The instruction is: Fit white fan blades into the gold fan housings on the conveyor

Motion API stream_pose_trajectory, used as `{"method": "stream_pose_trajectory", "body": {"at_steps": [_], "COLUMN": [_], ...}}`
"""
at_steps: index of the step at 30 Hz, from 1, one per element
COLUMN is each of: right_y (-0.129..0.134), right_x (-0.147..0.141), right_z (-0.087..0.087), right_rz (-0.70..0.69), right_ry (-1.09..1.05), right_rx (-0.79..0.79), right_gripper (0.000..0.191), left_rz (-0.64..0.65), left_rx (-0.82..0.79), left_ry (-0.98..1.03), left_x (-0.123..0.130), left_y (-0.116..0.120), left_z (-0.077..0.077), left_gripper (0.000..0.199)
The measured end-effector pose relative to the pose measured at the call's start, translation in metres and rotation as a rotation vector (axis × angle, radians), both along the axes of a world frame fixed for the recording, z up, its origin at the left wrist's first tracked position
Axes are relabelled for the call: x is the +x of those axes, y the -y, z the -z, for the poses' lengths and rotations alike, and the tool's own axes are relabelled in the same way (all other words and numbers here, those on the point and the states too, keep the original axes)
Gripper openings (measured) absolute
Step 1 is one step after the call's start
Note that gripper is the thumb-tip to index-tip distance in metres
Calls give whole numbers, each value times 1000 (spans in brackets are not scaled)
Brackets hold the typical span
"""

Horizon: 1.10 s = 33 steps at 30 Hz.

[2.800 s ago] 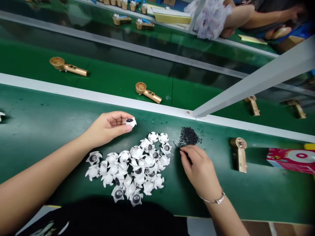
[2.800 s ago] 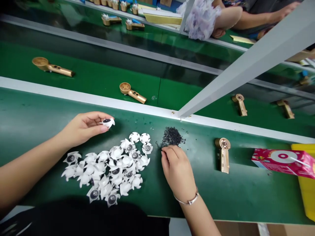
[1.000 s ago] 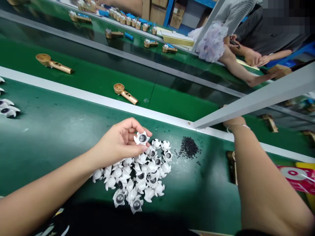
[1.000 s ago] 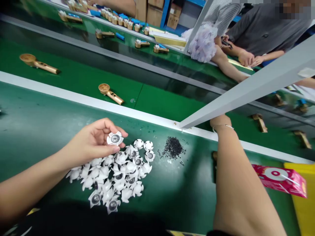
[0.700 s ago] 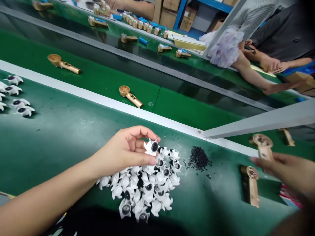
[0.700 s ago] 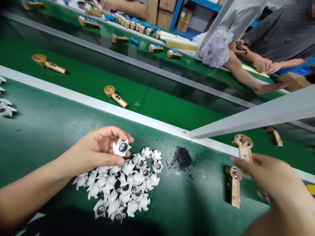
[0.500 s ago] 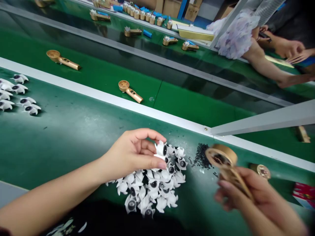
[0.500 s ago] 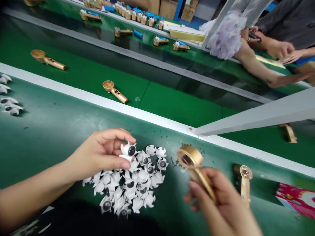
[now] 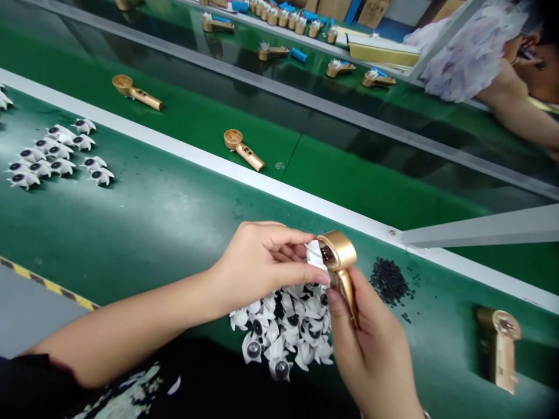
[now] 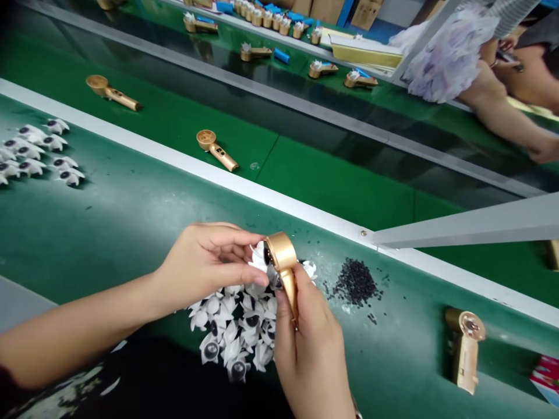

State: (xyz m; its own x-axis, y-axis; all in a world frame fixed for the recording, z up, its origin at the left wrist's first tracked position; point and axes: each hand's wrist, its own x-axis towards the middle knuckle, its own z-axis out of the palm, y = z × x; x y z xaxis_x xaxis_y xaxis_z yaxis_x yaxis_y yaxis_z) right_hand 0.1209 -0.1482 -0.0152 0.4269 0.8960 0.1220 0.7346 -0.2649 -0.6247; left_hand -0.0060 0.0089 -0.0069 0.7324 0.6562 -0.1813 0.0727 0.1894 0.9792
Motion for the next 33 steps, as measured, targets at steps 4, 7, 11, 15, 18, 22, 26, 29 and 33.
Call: {"method": "stream_pose_trajectory", "body": {"at_steps": [4, 7, 11, 15, 18, 22, 26, 29, 33], "right_y": [-2, 0, 1, -3, -7, -18, -59, -109, -160], "right_x": [-2, -2, 4, 12, 13, 16, 48, 90, 139], "right_z": [-1, 2, 7, 9, 7, 6, 8, 17, 31], "right_rz": [-22, -47, -100, -165, -245, -285, -154, 36, 26], "right_ry": [61, 145, 252, 383, 432, 364, 323, 410, 425], "right_rx": [11, 25, 63, 64, 79, 77, -102, -284, -374], "right_gripper": [37, 38, 44, 49, 51, 47, 44, 51, 57], "left_rz": [10, 19, 20, 13, 37, 27, -30, 102, 406], "left_rx": [-81, -167, -310, -413, -450, -422, -31, 403, 532], "left_ry": [0, 11, 21, 49, 21, -51, -183, -258, -277], "left_x": [0, 0, 0, 3, 6, 8, 8, 9, 16], "left_y": [0, -1, -2, -6, -11, -20, -28, -29, -21], "left_z": [-1, 0, 6, 11, 11, 11, 18, 23, 24], "left_gripper": [33, 30, 33, 42, 46, 63, 83, 52, 39]}}
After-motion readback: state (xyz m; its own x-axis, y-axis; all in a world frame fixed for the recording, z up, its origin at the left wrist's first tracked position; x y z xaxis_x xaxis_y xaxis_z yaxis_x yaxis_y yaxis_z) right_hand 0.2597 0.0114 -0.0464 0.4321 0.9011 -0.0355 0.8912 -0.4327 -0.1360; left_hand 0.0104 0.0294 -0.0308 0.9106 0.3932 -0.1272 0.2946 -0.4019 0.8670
